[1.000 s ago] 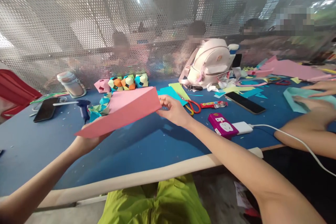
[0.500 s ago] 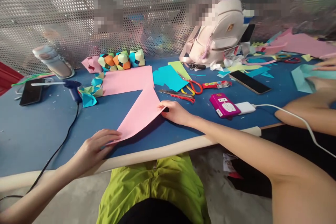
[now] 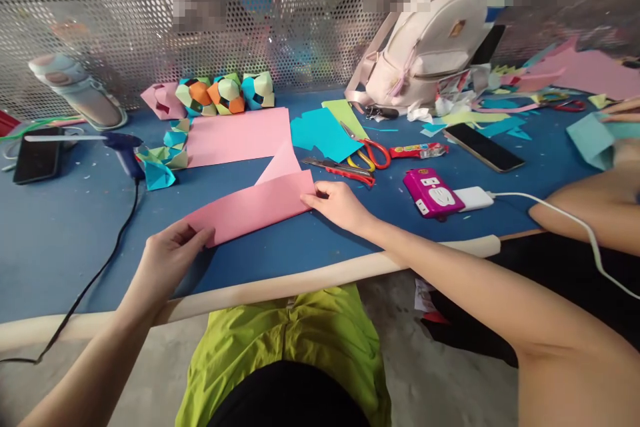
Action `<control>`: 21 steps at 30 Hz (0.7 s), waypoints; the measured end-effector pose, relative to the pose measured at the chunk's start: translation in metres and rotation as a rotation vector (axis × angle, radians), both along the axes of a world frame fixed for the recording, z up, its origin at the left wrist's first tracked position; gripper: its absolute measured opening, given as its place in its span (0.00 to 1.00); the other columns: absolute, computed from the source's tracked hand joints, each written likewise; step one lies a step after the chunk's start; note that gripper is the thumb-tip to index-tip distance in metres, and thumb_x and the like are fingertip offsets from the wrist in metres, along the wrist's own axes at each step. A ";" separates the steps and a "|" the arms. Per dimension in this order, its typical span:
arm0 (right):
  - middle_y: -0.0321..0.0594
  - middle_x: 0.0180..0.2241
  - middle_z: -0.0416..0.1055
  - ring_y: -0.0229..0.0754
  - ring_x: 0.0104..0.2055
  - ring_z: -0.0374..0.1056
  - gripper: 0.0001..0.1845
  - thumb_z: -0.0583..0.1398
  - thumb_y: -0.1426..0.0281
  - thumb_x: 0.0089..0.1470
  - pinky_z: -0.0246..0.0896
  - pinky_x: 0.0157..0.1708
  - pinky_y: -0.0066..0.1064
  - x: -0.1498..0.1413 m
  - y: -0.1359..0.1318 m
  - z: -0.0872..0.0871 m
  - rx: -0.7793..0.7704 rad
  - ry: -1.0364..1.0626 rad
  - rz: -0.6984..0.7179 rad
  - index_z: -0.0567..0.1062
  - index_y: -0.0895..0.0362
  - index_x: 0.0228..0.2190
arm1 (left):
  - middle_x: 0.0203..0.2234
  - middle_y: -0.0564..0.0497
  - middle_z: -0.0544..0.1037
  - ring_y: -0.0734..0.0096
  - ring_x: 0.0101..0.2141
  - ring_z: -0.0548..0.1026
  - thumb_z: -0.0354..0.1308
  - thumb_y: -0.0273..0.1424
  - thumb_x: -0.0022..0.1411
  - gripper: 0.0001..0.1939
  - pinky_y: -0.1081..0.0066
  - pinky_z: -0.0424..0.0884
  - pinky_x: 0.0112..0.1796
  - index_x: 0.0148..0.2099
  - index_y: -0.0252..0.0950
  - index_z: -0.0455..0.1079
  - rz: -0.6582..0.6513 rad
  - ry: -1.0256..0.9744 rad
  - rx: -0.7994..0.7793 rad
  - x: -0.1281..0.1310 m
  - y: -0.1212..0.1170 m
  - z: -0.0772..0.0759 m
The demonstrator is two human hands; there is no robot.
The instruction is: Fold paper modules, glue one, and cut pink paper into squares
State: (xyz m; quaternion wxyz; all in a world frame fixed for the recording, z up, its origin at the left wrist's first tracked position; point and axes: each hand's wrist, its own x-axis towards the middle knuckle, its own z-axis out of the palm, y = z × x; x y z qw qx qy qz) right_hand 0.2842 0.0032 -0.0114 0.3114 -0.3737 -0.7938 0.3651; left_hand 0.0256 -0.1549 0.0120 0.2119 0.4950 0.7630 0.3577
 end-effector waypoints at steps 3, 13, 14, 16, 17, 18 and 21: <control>0.33 0.20 0.63 0.35 0.24 0.57 0.18 0.59 0.59 0.50 0.51 0.25 0.28 -0.005 0.005 0.005 -0.004 0.018 0.024 0.67 0.58 0.18 | 0.23 0.55 0.72 0.72 0.26 0.67 0.54 0.41 0.57 0.13 0.74 0.61 0.27 0.31 0.36 0.69 0.023 -0.014 0.023 0.001 -0.003 -0.002; 0.31 0.18 0.58 0.34 0.23 0.52 0.19 0.58 0.57 0.51 0.47 0.24 0.28 -0.010 0.007 0.001 0.012 -0.019 -0.010 0.64 0.57 0.18 | 0.27 0.55 0.77 0.71 0.28 0.72 0.59 0.43 0.56 0.18 0.74 0.64 0.30 0.44 0.37 0.69 0.085 -0.123 0.039 0.003 -0.008 -0.006; 0.32 0.18 0.59 0.34 0.23 0.53 0.18 0.58 0.58 0.51 0.48 0.24 0.28 -0.009 0.007 0.000 0.010 -0.025 -0.019 0.65 0.57 0.18 | 0.28 0.54 0.78 0.70 0.28 0.72 0.60 0.43 0.55 0.21 0.73 0.65 0.30 0.46 0.37 0.68 0.085 -0.165 0.040 0.003 -0.008 -0.006; 0.33 0.19 0.62 0.35 0.23 0.55 0.17 0.58 0.59 0.52 0.50 0.25 0.28 -0.007 0.006 -0.002 0.007 -0.039 -0.033 0.67 0.57 0.19 | 0.29 0.52 0.79 0.68 0.29 0.74 0.61 0.43 0.54 0.24 0.72 0.66 0.31 0.49 0.36 0.67 0.084 -0.213 0.030 0.003 -0.008 -0.006; 0.34 0.19 0.63 0.35 0.23 0.56 0.17 0.58 0.59 0.52 0.50 0.25 0.28 -0.007 0.005 -0.002 0.008 -0.048 -0.040 0.68 0.57 0.20 | 0.29 0.52 0.79 0.68 0.30 0.74 0.61 0.43 0.53 0.24 0.72 0.67 0.32 0.49 0.35 0.67 0.082 -0.212 0.025 0.003 -0.008 -0.006; 0.34 0.19 0.64 0.35 0.23 0.57 0.16 0.58 0.59 0.52 0.50 0.25 0.28 -0.006 0.005 -0.002 0.012 -0.057 -0.047 0.68 0.57 0.20 | 0.30 0.51 0.79 0.68 0.30 0.74 0.61 0.42 0.53 0.23 0.71 0.67 0.33 0.48 0.35 0.67 0.080 -0.200 0.022 0.004 -0.007 -0.005; 0.34 0.19 0.65 0.35 0.23 0.57 0.16 0.58 0.60 0.52 0.50 0.25 0.28 -0.005 0.004 -0.002 0.036 -0.081 -0.065 0.68 0.57 0.20 | 0.29 0.52 0.79 0.68 0.30 0.75 0.60 0.40 0.53 0.16 0.71 0.67 0.33 0.41 0.36 0.70 0.095 -0.130 0.004 0.005 -0.004 -0.003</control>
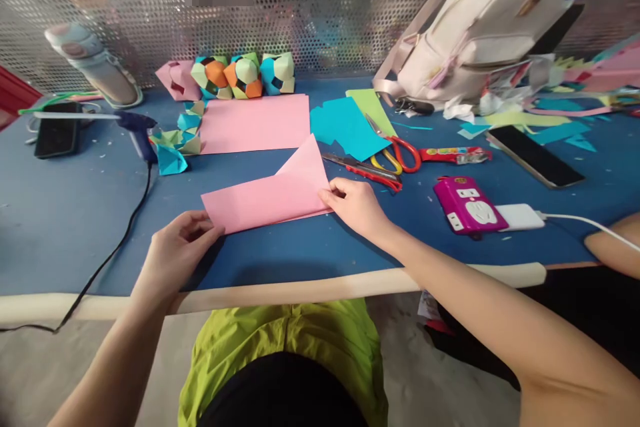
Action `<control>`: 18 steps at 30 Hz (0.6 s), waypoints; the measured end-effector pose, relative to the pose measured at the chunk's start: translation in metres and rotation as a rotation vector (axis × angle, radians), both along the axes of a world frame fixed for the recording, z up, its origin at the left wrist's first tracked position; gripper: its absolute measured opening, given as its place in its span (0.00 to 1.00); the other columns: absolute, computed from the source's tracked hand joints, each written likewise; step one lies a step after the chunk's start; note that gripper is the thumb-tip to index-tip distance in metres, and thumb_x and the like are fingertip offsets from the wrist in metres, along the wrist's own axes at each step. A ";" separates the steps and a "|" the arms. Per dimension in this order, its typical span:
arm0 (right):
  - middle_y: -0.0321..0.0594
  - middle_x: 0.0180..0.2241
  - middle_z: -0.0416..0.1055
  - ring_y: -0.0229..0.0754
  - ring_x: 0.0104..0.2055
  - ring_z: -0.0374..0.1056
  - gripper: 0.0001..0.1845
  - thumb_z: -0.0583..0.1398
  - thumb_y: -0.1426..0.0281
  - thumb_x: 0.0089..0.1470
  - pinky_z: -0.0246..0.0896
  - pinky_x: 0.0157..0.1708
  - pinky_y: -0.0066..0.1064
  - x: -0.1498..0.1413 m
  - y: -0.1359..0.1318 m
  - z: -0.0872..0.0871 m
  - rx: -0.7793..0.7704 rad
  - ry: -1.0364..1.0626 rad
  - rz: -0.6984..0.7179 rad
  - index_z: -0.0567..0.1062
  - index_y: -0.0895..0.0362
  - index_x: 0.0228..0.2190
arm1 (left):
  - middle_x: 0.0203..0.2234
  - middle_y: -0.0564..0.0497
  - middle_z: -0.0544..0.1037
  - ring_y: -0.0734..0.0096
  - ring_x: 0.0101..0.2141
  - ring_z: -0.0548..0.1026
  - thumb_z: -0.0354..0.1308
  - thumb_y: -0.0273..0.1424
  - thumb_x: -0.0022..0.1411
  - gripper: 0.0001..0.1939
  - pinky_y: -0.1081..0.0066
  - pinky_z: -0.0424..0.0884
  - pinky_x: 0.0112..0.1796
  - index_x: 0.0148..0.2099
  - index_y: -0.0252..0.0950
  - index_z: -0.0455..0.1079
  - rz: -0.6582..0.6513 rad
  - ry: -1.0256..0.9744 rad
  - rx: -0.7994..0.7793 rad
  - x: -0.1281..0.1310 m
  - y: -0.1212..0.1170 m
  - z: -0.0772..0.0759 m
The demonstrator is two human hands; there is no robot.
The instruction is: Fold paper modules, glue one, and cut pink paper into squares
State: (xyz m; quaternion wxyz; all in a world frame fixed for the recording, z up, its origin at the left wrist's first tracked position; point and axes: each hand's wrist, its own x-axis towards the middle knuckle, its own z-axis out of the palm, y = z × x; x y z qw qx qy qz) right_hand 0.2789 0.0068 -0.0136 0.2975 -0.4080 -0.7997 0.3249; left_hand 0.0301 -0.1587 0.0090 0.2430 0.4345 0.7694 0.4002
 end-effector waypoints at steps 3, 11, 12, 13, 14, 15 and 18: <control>0.33 0.18 0.63 0.35 0.22 0.56 0.16 0.57 0.62 0.53 0.50 0.24 0.28 0.002 -0.002 0.001 0.046 -0.017 -0.007 0.66 0.56 0.19 | 0.25 0.53 0.77 0.69 0.28 0.73 0.59 0.40 0.53 0.11 0.72 0.65 0.30 0.33 0.37 0.70 -0.005 0.070 -0.032 0.000 0.006 0.004; 0.37 0.22 0.69 0.38 0.25 0.63 0.14 0.59 0.60 0.51 0.56 0.24 0.28 0.008 -0.002 0.003 0.029 -0.026 -0.005 0.68 0.55 0.21 | 0.20 0.56 0.73 0.72 0.24 0.68 0.57 0.38 0.51 0.10 0.72 0.60 0.27 0.30 0.36 0.67 -0.109 0.080 -0.128 -0.011 0.028 0.011; 0.37 0.22 0.70 0.38 0.25 0.63 0.13 0.59 0.60 0.51 0.56 0.25 0.29 0.009 -0.002 0.002 0.027 -0.028 -0.008 0.68 0.55 0.22 | 0.20 0.56 0.72 0.72 0.24 0.68 0.57 0.38 0.51 0.10 0.72 0.60 0.27 0.30 0.36 0.67 -0.112 0.080 -0.130 -0.012 0.029 0.011; 0.37 0.23 0.70 0.38 0.25 0.64 0.13 0.59 0.60 0.51 0.57 0.25 0.29 0.009 -0.002 0.002 0.027 -0.034 -0.012 0.68 0.55 0.22 | 0.19 0.56 0.71 0.72 0.23 0.67 0.57 0.38 0.51 0.10 0.72 0.60 0.27 0.29 0.36 0.66 -0.111 0.083 -0.131 -0.012 0.030 0.011; 0.37 0.22 0.70 0.39 0.25 0.64 0.14 0.59 0.59 0.51 0.58 0.25 0.29 0.009 -0.002 0.002 0.031 -0.039 -0.017 0.68 0.55 0.22 | 0.19 0.56 0.71 0.72 0.23 0.67 0.57 0.38 0.51 0.10 0.72 0.60 0.28 0.29 0.37 0.66 -0.110 0.085 -0.130 -0.012 0.031 0.011; 0.37 0.22 0.71 0.39 0.25 0.64 0.15 0.59 0.59 0.51 0.58 0.26 0.30 0.009 -0.003 0.001 0.036 -0.045 -0.022 0.68 0.55 0.22 | 0.19 0.56 0.71 0.73 0.23 0.66 0.56 0.38 0.51 0.10 0.72 0.60 0.28 0.29 0.37 0.65 -0.108 0.086 -0.128 -0.012 0.031 0.011; 0.37 0.21 0.70 0.39 0.24 0.64 0.15 0.59 0.58 0.52 0.57 0.25 0.30 0.009 -0.004 0.000 0.073 -0.071 -0.036 0.67 0.55 0.22 | 0.19 0.56 0.71 0.72 0.23 0.67 0.55 0.38 0.52 0.09 0.72 0.60 0.28 0.29 0.37 0.65 -0.109 0.091 -0.126 -0.010 0.032 0.013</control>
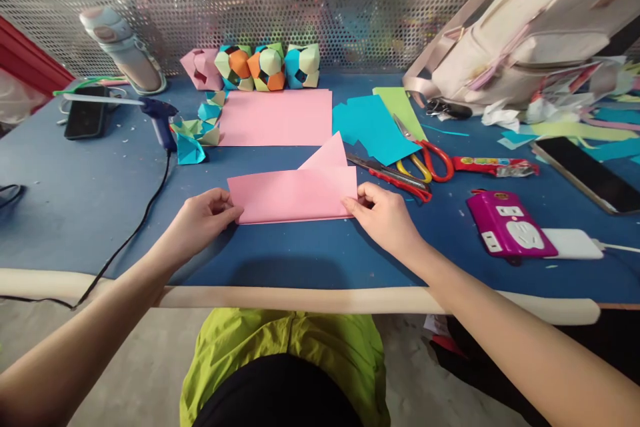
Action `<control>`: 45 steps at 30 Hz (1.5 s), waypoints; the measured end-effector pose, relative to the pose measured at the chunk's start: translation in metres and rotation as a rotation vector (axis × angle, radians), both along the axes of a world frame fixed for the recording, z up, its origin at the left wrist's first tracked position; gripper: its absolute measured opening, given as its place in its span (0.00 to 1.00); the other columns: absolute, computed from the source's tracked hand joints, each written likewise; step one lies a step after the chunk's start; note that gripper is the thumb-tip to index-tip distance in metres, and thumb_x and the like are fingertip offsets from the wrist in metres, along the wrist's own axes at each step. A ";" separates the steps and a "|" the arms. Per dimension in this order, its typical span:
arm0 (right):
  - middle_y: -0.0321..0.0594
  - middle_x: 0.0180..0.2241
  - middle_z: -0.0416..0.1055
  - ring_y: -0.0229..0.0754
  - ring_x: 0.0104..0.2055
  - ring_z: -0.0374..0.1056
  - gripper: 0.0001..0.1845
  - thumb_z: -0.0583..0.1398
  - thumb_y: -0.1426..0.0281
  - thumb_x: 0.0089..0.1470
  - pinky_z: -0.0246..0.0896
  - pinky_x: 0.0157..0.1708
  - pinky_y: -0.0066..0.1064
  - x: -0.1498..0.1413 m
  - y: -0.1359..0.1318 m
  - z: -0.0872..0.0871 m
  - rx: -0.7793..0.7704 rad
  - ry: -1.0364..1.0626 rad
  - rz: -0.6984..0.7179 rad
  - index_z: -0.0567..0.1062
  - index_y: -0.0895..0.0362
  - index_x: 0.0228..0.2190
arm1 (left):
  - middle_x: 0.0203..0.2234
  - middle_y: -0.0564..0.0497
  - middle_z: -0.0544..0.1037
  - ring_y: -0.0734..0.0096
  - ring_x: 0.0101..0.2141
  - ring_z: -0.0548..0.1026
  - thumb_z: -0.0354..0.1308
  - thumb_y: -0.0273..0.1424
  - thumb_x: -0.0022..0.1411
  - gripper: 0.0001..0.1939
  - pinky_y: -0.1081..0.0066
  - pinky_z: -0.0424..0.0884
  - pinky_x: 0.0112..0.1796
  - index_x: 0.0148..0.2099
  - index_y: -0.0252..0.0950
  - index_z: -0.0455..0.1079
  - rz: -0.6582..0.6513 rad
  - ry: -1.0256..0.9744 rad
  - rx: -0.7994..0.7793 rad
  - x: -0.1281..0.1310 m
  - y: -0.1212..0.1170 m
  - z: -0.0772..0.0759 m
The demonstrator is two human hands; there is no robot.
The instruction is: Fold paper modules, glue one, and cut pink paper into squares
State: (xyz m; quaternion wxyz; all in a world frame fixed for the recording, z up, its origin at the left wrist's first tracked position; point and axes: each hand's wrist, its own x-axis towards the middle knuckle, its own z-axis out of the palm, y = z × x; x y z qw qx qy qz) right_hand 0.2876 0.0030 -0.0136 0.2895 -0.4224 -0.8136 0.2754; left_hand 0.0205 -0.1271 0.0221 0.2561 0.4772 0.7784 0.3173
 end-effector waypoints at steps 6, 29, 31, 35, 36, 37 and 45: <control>0.36 0.21 0.68 0.39 0.24 0.63 0.14 0.58 0.60 0.52 0.56 0.25 0.30 0.000 -0.003 -0.002 0.074 -0.059 -0.025 0.67 0.55 0.22 | 0.19 0.56 0.72 0.71 0.23 0.68 0.56 0.35 0.52 0.07 0.72 0.60 0.28 0.29 0.37 0.66 0.002 0.042 -0.004 0.001 0.001 0.001; 0.38 0.21 0.67 0.43 0.24 0.61 0.18 0.53 0.56 0.56 0.54 0.28 0.33 0.001 -0.003 -0.014 0.326 -0.149 -0.023 0.64 0.52 0.21 | 0.23 0.57 0.75 0.69 0.26 0.71 0.53 0.33 0.57 0.04 0.70 0.62 0.31 0.36 0.40 0.63 0.036 0.117 0.012 0.007 -0.008 -0.012; 0.38 0.21 0.68 0.43 0.24 0.61 0.19 0.53 0.56 0.57 0.55 0.28 0.33 0.000 -0.003 -0.015 0.339 -0.157 -0.020 0.64 0.52 0.20 | 0.23 0.58 0.74 0.69 0.26 0.70 0.53 0.33 0.57 0.06 0.70 0.62 0.32 0.38 0.41 0.61 0.038 0.137 0.017 0.008 -0.009 -0.013; 0.37 0.20 0.68 0.42 0.24 0.61 0.18 0.53 0.56 0.57 0.54 0.27 0.32 -0.001 -0.002 -0.013 0.329 -0.169 -0.012 0.64 0.52 0.20 | 0.25 0.57 0.75 0.68 0.27 0.71 0.52 0.32 0.59 0.05 0.70 0.62 0.32 0.39 0.41 0.61 0.028 0.174 0.013 0.009 -0.011 -0.012; 0.37 0.20 0.68 0.42 0.24 0.61 0.18 0.53 0.56 0.57 0.54 0.27 0.32 -0.001 -0.002 -0.013 0.328 -0.171 -0.009 0.64 0.52 0.20 | 0.26 0.56 0.75 0.68 0.27 0.71 0.51 0.32 0.59 0.04 0.71 0.61 0.31 0.38 0.41 0.62 0.021 0.185 0.010 0.010 -0.011 -0.012; 0.37 0.20 0.67 0.42 0.23 0.61 0.18 0.53 0.56 0.57 0.54 0.26 0.32 -0.001 -0.002 -0.012 0.329 -0.170 -0.003 0.64 0.52 0.20 | 0.26 0.56 0.75 0.68 0.27 0.72 0.51 0.32 0.59 0.03 0.71 0.61 0.30 0.37 0.41 0.63 0.015 0.200 0.007 0.010 -0.012 -0.012; 0.37 0.24 0.70 0.44 0.26 0.65 0.12 0.56 0.57 0.54 0.58 0.25 0.33 -0.001 -0.001 -0.014 0.205 -0.120 -0.041 0.68 0.52 0.29 | 0.31 0.53 0.78 0.66 0.31 0.74 0.48 0.32 0.62 0.09 0.71 0.61 0.30 0.34 0.41 0.69 -0.082 0.351 0.022 0.011 -0.016 -0.012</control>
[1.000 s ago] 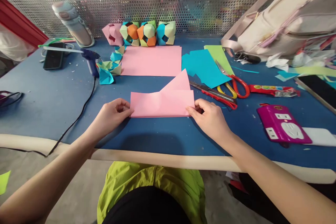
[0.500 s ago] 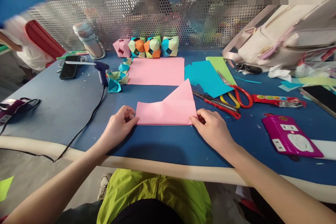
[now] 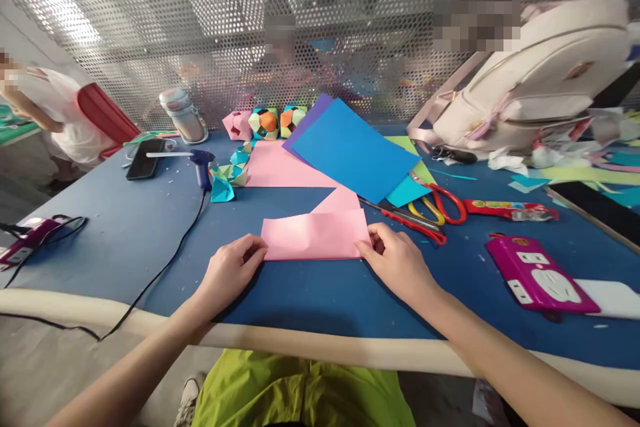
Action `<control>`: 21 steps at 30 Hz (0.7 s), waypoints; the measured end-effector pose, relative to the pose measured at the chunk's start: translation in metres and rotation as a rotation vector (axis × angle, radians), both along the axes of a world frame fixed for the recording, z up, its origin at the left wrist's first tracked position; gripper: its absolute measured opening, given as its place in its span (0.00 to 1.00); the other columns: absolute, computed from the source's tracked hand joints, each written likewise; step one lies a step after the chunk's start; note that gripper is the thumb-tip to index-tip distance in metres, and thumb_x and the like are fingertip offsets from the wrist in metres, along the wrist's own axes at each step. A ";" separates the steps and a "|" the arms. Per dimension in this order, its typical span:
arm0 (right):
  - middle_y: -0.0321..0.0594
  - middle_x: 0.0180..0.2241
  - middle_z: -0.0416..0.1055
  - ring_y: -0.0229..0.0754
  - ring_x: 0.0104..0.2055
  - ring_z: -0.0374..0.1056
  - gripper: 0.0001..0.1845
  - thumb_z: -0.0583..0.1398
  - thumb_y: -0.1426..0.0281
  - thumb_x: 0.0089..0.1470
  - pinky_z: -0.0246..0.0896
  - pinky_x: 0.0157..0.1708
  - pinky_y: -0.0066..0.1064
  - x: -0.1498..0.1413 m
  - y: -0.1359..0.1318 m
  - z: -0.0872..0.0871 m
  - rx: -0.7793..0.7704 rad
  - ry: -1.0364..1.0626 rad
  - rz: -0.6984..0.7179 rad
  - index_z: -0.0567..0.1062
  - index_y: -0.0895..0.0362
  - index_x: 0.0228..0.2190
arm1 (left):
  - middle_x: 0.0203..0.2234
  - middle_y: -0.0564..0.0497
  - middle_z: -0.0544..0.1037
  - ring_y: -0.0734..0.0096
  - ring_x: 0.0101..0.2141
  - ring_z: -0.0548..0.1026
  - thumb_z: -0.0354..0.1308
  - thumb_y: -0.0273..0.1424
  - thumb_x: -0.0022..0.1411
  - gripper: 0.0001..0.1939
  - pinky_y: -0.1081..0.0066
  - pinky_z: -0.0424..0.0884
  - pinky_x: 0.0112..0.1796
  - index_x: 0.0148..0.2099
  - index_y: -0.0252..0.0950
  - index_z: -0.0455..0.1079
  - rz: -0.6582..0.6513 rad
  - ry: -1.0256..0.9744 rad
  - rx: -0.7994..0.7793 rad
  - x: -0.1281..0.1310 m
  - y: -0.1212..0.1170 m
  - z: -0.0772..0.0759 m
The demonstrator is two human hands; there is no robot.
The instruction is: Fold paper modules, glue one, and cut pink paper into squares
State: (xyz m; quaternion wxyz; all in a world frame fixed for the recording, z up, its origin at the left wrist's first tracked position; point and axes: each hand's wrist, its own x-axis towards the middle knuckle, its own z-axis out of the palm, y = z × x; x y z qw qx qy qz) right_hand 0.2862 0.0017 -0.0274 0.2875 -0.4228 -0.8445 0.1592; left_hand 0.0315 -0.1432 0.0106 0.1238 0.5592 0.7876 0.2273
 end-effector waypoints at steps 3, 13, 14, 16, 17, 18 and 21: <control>0.44 0.34 0.73 0.47 0.34 0.70 0.16 0.57 0.57 0.54 0.64 0.32 0.36 0.000 0.008 0.015 0.089 0.102 -0.017 0.69 0.54 0.39 | 0.31 0.53 0.78 0.66 0.32 0.74 0.47 0.33 0.63 0.09 0.71 0.61 0.30 0.34 0.41 0.68 -0.020 0.004 0.000 -0.001 0.000 -0.001; 0.53 0.52 0.68 0.56 0.54 0.63 0.23 0.52 0.57 0.58 0.59 0.50 0.43 -0.032 0.114 0.051 0.062 -0.412 -0.048 0.69 0.60 0.48 | 0.29 0.53 0.77 0.66 0.30 0.74 0.47 0.36 0.62 0.10 0.71 0.64 0.30 0.34 0.41 0.67 -0.033 -0.025 0.072 -0.005 -0.001 -0.004; 0.54 0.53 0.67 0.57 0.54 0.63 0.25 0.53 0.56 0.57 0.59 0.49 0.44 -0.038 0.121 0.048 0.049 -0.446 -0.037 0.68 0.60 0.49 | 0.28 0.53 0.77 0.66 0.29 0.74 0.46 0.37 0.62 0.10 0.71 0.64 0.30 0.34 0.41 0.67 -0.035 -0.026 0.084 -0.005 -0.001 -0.004; 0.56 0.54 0.66 0.60 0.53 0.64 0.27 0.54 0.54 0.56 0.60 0.46 0.44 -0.047 0.130 0.044 0.029 -0.509 0.003 0.68 0.60 0.50 | 0.28 0.52 0.76 0.66 0.28 0.74 0.46 0.37 0.62 0.11 0.71 0.64 0.29 0.33 0.41 0.67 -0.044 -0.024 0.111 -0.007 -0.001 -0.006; 0.56 0.53 0.66 0.60 0.52 0.65 0.27 0.55 0.54 0.55 0.61 0.45 0.44 -0.050 0.133 0.042 0.021 -0.542 0.025 0.69 0.59 0.50 | 0.27 0.52 0.76 0.67 0.28 0.73 0.46 0.37 0.62 0.11 0.71 0.64 0.29 0.33 0.41 0.67 -0.050 -0.022 0.122 -0.007 -0.001 -0.006; 0.56 0.52 0.67 0.59 0.51 0.66 0.25 0.55 0.55 0.56 0.61 0.44 0.43 -0.052 0.135 0.041 0.015 -0.573 0.045 0.69 0.59 0.49 | 0.27 0.52 0.76 0.67 0.27 0.73 0.46 0.37 0.62 0.11 0.71 0.64 0.29 0.33 0.41 0.67 -0.056 -0.021 0.132 -0.008 -0.001 -0.007; 0.54 0.49 0.70 0.56 0.49 0.68 0.20 0.54 0.60 0.58 0.61 0.43 0.39 -0.054 0.138 0.042 0.023 -0.643 0.089 0.70 0.58 0.47 | 0.26 0.52 0.75 0.67 0.27 0.73 0.46 0.37 0.63 0.11 0.71 0.64 0.28 0.33 0.40 0.67 -0.071 -0.015 0.146 -0.009 -0.002 -0.008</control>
